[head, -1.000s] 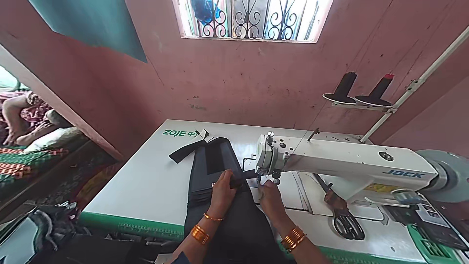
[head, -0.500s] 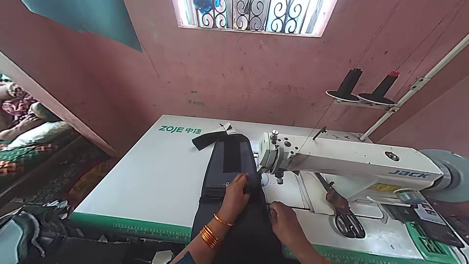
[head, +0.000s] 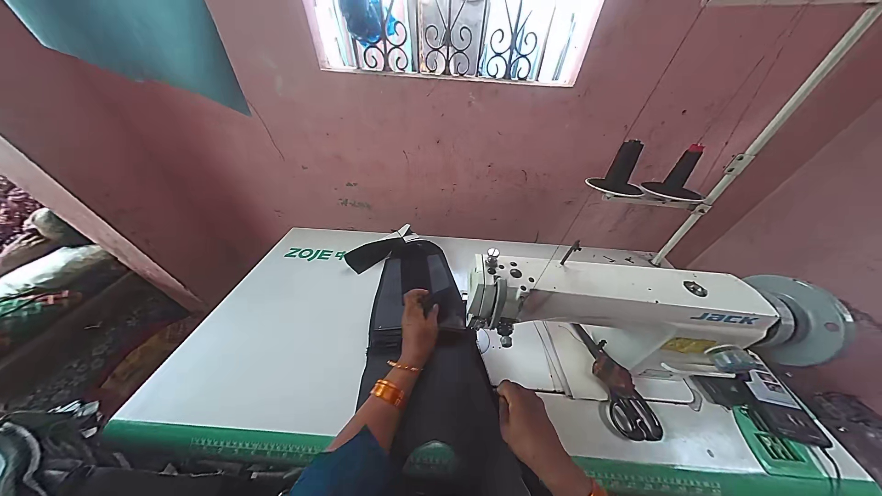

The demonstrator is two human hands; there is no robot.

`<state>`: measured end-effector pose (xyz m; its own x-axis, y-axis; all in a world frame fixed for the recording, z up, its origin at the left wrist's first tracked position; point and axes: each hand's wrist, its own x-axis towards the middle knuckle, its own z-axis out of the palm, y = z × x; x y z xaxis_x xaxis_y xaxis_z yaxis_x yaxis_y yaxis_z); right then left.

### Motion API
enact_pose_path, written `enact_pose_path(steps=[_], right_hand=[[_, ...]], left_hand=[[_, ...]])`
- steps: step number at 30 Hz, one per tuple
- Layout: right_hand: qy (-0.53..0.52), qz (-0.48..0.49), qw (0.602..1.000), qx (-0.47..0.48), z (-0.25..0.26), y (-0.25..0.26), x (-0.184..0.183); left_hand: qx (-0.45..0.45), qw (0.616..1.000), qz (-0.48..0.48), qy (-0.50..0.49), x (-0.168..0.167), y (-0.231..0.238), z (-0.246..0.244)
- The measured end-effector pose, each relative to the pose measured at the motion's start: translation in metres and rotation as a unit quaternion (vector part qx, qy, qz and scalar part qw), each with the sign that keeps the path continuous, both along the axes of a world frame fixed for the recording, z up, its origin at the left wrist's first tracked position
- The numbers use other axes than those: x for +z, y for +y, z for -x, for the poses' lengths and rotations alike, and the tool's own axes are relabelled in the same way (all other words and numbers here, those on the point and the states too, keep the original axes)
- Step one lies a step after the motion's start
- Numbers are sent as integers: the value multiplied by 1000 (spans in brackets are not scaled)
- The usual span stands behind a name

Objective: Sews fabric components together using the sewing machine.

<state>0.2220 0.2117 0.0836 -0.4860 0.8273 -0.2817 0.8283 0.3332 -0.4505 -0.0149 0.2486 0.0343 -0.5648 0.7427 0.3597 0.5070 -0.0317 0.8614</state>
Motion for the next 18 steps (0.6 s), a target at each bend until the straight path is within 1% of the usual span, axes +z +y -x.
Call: enact_pose_path(steps=[1,2,3,4,5,6,7,8,9,10,11,12,13,14,15,16,17,18], right_hand=[[10,-5,1000,-1,-3,0,-1],[26,-9,1000,-4,-6,0,-3],[40,-7,999,-8,-9,0,-5],[47,-6,999,-8,-12,2,-6],[48,-2,999,-5,-14,5,-7],[49,4,999,1,-14,8,-6],[45,9,999,8,-14,9,-5],[39,11,999,16,-12,10,-4],[32,11,999,22,-11,10,-3],[28,11,999,24,-10,10,-4],[29,9,999,22,-10,9,-5],[30,8,999,18,-11,9,-5],[33,8,999,16,-12,9,-6],[40,4,999,14,-13,9,-7],[47,0,999,13,-14,8,-8],[50,-2,999,13,-14,7,-9],[50,-3,999,16,-15,7,-9],[47,-2,999,21,-14,6,-8]], left_hand=[[21,998,-52,-3,-6,-5,2],[27,995,-82,40,-11,-13,4],[27,987,-95,128,-16,-21,4],[22,966,-100,236,-18,-27,2],[-7,941,-101,324,-17,-32,1],[-49,916,-95,387,-15,-34,-1],[-92,899,-77,422,-11,-34,-3],[-123,892,-38,433,-7,-31,-6],[-146,897,46,414,0,-30,-9],[-160,901,143,377,9,-27,-12],[-165,905,218,327,15,-24,-13],[-165,914,254,270,15,-22,-13],[-153,934,236,219,10,-23,-13],[-129,959,182,176,3,-26,-12],[-96,977,122,148,-4,-28,-11],[-71,983,94,143,-8,-30,-9],[-61,980,112,151,-9,-33,-7],[-63,969,173,164,-7,-34,-6]])
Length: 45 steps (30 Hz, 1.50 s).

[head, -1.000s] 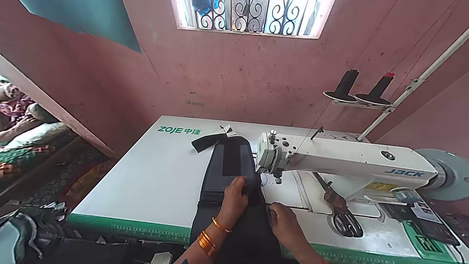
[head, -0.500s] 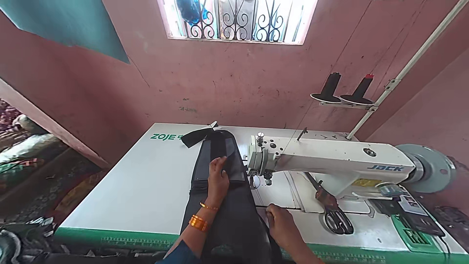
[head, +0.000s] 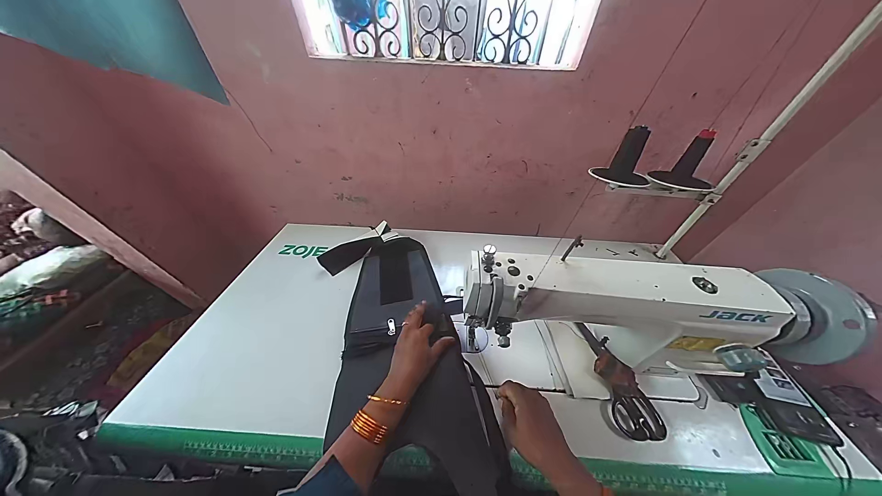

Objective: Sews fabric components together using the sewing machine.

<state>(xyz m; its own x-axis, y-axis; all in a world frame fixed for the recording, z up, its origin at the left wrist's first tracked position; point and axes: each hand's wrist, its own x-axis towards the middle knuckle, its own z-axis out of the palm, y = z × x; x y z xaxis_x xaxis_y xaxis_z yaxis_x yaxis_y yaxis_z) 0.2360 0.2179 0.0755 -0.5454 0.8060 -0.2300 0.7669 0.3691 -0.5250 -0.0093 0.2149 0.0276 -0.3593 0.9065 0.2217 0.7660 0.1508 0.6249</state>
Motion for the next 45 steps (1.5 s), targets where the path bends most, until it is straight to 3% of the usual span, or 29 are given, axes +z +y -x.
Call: enact_pose_path(steps=[3,6,9,13,23,27,30,34,37,40,41,43,45], right_hand=[[-3,-2,1000,16,3,2,1],[14,-16,1000,13,3,1,-2],[16,-10,1000,8,3,0,-1],[25,-6,1000,13,-3,-3,1],[99,-10,995,0,-7,-19,-6],[86,19,996,-7,-8,-19,-1],[70,12,997,-6,-9,-20,4],[82,21,996,-31,-19,-17,2],[45,20,998,-40,-26,-15,7],[-88,-77,993,-28,-21,-25,17],[-88,-139,986,-9,-18,-29,17],[34,-277,958,65,-7,-35,5],[76,-305,937,155,11,-29,-4]], left_hand=[[5,983,176,61,16,17,7],[-72,963,241,100,27,37,7],[-122,952,258,115,35,44,2],[-160,944,262,121,33,16,-15],[-129,960,231,95,21,-76,-66],[-71,963,240,94,26,-53,-59],[-83,959,249,104,29,-28,-48],[-112,954,254,109,28,-44,-50],[-114,964,205,126,17,-90,-64],[-99,977,77,176,-8,-129,-75],[-96,980,53,165,-10,-134,-73],[-73,991,-23,109,-13,-136,-67],[-26,993,-99,64,-18,-133,-62]])
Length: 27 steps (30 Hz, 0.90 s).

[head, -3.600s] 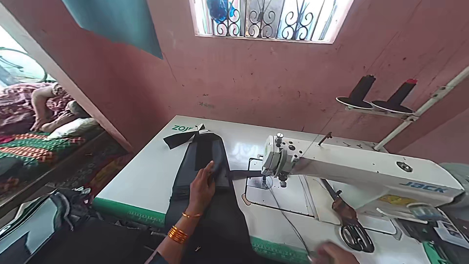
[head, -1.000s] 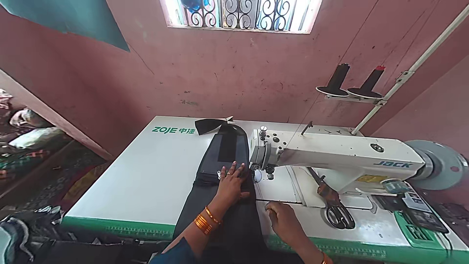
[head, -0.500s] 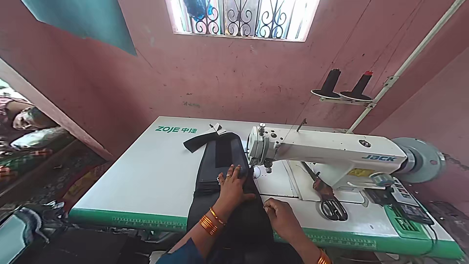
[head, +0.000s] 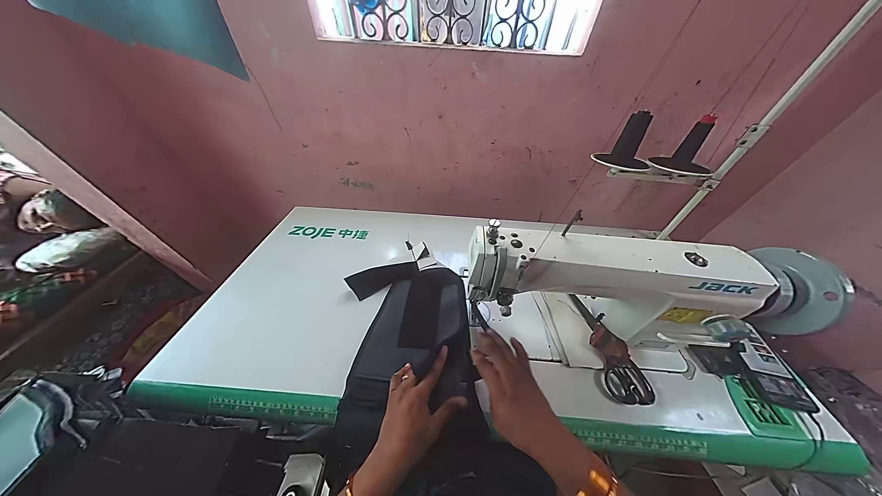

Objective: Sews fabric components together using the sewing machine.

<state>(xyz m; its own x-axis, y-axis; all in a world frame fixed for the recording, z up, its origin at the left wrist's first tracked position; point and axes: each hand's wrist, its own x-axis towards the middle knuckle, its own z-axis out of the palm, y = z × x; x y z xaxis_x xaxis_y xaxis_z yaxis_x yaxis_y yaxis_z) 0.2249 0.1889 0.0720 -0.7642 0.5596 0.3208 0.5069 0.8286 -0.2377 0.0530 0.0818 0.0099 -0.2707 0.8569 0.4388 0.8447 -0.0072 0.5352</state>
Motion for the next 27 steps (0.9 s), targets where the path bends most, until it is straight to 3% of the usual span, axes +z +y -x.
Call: enact_pose_path(steps=[3,6,9,11,13,14,16,19,22,25,26,27], right_hand=[[-115,65,990,50,8,5,11],[-75,-66,991,89,-23,-9,15],[-115,-46,992,30,-56,-21,30],[-73,-41,996,9,-65,-15,27],[-63,1,998,-3,-66,-13,28],[-71,25,997,-11,-67,-13,30],[-84,68,993,-43,-72,-7,32],[-91,177,975,-102,-92,18,30],[-134,194,961,-143,-98,37,28],[-263,248,917,-169,-80,44,45],[-271,247,915,-168,-73,43,49],[-215,222,938,-157,-66,42,47]], left_hand=[[26,995,-91,34,-12,4,10],[-1,992,-110,62,-1,0,17],[-87,972,-139,169,26,5,5],[-226,939,-119,231,42,15,-13],[-349,903,57,242,57,27,-29],[-363,887,190,216,70,33,-36],[-297,873,351,164,96,46,-41],[-162,870,438,156,122,49,-32],[-124,886,380,237,100,46,5],[-142,918,75,363,42,30,31],[-153,928,16,339,24,28,33],[-154,946,-30,285,7,28,35]])
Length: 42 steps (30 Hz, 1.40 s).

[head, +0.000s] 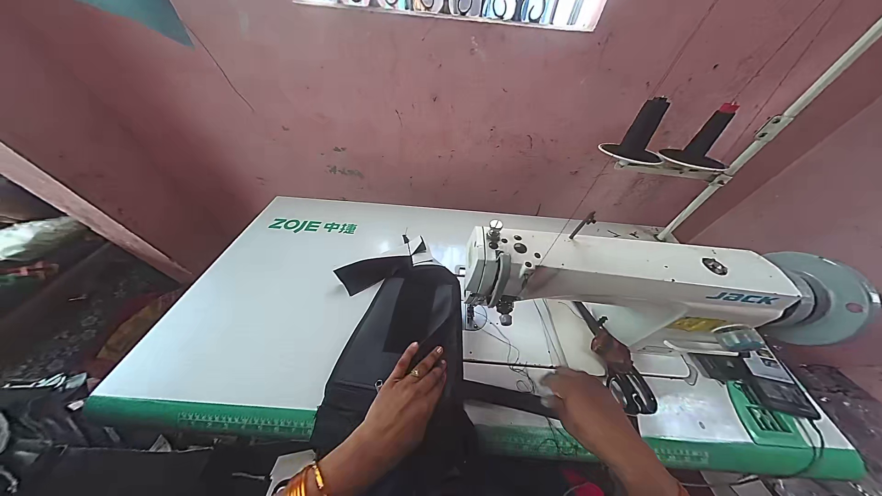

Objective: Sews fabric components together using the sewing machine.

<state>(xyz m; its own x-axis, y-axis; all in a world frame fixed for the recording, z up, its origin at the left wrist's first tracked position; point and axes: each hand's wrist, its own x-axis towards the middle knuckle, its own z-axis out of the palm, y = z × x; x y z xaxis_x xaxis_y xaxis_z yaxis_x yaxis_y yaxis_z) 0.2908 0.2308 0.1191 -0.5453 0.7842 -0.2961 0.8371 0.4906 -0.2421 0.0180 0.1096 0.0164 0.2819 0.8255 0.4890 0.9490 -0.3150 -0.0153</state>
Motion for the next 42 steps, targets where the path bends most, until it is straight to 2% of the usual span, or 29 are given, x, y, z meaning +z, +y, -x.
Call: enact_pose_path(steps=[1,3,5,8,12,14,16,18,20,22,25,27,30,32,34,35,37,38,39,40,42], right_hand=[[98,-52,994,4,9,1,-7],[272,-128,954,-14,45,9,-28],[339,-127,930,-56,85,19,-49],[317,-118,937,-85,122,27,-70],[360,-221,906,-31,125,11,-89],[329,-230,916,-1,121,9,-90],[258,-194,946,13,120,15,-82],[202,-103,974,0,117,29,-69],[251,-91,964,10,111,49,-68],[308,-141,941,25,103,65,-76],[330,-179,927,-3,98,74,-68],[305,-181,935,-13,97,79,-60],[208,-100,971,-54,99,88,-42],[183,-46,977,-98,97,104,-38],[187,-23,971,-145,81,119,-40],[172,-15,970,-169,69,119,-37],[39,-34,983,-174,53,115,-19],[-23,-30,984,-171,50,117,-15],[-43,-32,984,-168,49,119,-13],[-5,-51,985,-167,49,119,-15],[142,-120,972,-142,61,111,-26]], left_hand=[[5,998,-24,-59,-14,0,1],[36,992,-29,-119,-26,-1,-2],[82,990,-16,-118,-26,-2,-10],[147,983,5,-108,-20,-4,-19],[177,979,20,-102,-15,-11,-31],[186,977,19,-97,-14,-8,-37],[189,976,39,-97,-10,1,-39],[182,974,80,-110,-2,14,-37],[180,965,142,-127,8,32,-32],[181,955,193,-133,16,47,-29],[175,945,237,-140,23,67,-22],[172,941,254,-146,26,80,-18],[169,937,266,-151,29,94,-8],[163,933,284,-152,32,99,1],[145,952,227,-143,22,96,6],[125,972,146,-132,12,93,6],[32,994,-26,-104,-6,91,7],[-32,992,-67,-99,-10,90,9],[-89,988,-82,-100,-12,89,12],[-126,983,-85,-106,-13,89,16],[-134,979,-52,-142,-13,88,27]])
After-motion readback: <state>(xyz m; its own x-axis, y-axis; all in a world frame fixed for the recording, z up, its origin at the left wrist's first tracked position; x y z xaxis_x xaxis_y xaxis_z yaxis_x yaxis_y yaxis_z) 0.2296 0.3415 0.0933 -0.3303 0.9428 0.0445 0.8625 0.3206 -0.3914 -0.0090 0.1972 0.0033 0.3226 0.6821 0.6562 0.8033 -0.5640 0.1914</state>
